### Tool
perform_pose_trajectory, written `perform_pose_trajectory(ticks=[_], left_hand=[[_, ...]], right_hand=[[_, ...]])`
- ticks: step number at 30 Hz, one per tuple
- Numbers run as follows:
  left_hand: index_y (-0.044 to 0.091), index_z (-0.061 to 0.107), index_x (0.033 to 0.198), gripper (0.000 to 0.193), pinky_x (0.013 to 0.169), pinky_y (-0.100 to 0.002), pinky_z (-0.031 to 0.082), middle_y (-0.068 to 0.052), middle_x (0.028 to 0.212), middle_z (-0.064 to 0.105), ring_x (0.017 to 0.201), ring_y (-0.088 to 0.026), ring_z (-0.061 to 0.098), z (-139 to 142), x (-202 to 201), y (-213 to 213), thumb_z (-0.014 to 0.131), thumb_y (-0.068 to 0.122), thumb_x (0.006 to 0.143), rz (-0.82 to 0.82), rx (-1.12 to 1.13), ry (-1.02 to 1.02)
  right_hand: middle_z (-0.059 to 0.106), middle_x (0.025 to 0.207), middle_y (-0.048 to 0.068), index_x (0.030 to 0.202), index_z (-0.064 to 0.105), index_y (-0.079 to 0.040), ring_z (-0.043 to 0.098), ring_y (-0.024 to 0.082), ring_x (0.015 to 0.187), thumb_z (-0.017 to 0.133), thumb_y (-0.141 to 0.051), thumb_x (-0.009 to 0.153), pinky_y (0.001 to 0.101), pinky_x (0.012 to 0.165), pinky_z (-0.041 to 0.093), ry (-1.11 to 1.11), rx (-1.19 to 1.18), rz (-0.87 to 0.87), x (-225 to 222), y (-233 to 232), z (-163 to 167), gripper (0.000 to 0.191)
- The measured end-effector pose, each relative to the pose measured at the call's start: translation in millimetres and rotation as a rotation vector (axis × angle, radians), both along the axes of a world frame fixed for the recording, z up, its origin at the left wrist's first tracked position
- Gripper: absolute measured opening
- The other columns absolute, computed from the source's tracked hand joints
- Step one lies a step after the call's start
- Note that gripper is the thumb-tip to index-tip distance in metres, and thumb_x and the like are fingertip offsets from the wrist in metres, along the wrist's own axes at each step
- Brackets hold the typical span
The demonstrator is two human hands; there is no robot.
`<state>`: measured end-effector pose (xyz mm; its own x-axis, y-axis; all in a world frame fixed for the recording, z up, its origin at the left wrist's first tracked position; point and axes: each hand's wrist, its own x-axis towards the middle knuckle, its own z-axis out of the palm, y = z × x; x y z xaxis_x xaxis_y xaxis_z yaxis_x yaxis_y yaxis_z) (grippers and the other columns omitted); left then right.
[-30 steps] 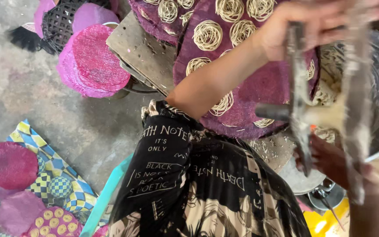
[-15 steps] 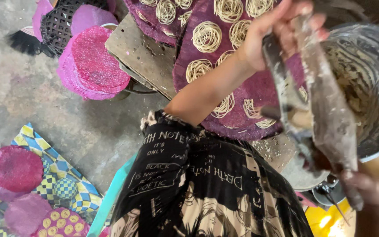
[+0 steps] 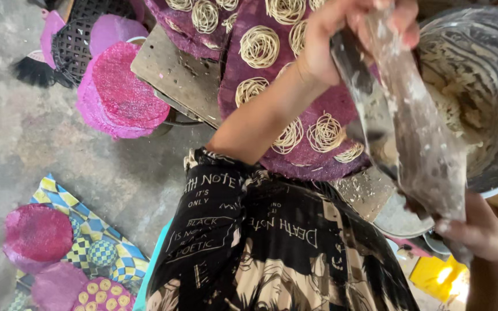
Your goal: The person presses rice dough through a hand-held wooden noodle press, extruding strands into circular nests on a round tray. They repeatedly scoop dough from a large basin with a scraper, load it into the press, and squeeze the levers to extrude more nests, filling the tray.
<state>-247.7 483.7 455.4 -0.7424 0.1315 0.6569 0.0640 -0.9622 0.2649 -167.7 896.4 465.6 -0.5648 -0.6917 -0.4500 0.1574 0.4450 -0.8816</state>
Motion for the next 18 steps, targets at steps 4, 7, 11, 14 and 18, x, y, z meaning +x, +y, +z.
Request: perform_pose_trajectory(ticks=[4, 7, 11, 14, 18], left_hand=[[0.012, 0.057, 0.09, 0.045, 0.09, -0.04, 0.053, -0.005, 0.104, 0.062, 0.102, -0.024, 0.061, 4, -1, -23, 0.042, 0.052, 0.104, 0.232, -0.098, 0.198], [0.012, 0.057, 0.091, 0.045, 0.083, -0.038, 0.053, -0.006, 0.096, 0.064, 0.094, -0.025, 0.063, -13, 11, -25, 0.046, 0.054, 0.104, 0.079, -0.088, -0.041], [0.013, 0.066, 0.092, 0.05, 0.089, -0.038, 0.052, -0.009, 0.092, 0.068, 0.091, -0.024, 0.065, -34, 19, -6, 0.05, 0.056, 0.11, 0.007, -0.06, -0.152], [0.014, 0.07, 0.094, 0.042, 0.098, -0.04, 0.05, -0.006, 0.096, 0.069, 0.101, -0.024, 0.062, -35, 12, 5, 0.055, 0.052, 0.101, -0.169, 0.013, -0.21], [0.007, 0.075, 0.089, 0.047, 0.11, -0.043, 0.047, -0.007, 0.091, 0.071, 0.107, -0.02, 0.061, -32, -13, 13, 0.056, 0.049, 0.099, -0.112, -0.007, -0.061]], right_hand=[[0.069, 0.12, 0.026, 0.136, 0.053, 0.015, 0.068, 0.032, 0.109, 0.077, -0.036, 0.07, 0.0419, 0.092, 0.053, -0.06, -0.084, -0.028, 3, -12, -20, 0.087], [0.07, 0.121, 0.025, 0.135, 0.054, 0.014, 0.068, 0.03, 0.111, 0.078, -0.032, 0.07, 0.0398, 0.094, 0.052, -0.099, -0.161, -0.017, 12, -8, -43, 0.082], [0.073, 0.117, 0.026, 0.132, 0.058, 0.012, 0.068, 0.031, 0.104, 0.08, -0.032, 0.072, 0.0404, 0.09, 0.054, -0.14, -0.128, -0.002, 18, 20, -64, 0.078], [0.072, 0.119, 0.025, 0.137, 0.055, 0.012, 0.069, 0.032, 0.104, 0.081, -0.034, 0.074, 0.0422, 0.086, 0.057, -0.19, -0.128, -0.041, 13, 43, -73, 0.082], [0.067, 0.132, 0.026, 0.16, 0.033, 0.005, 0.074, 0.039, 0.11, 0.079, -0.044, 0.087, 0.0497, 0.081, 0.063, -0.209, -0.172, 0.123, -15, 59, -66, 0.099]])
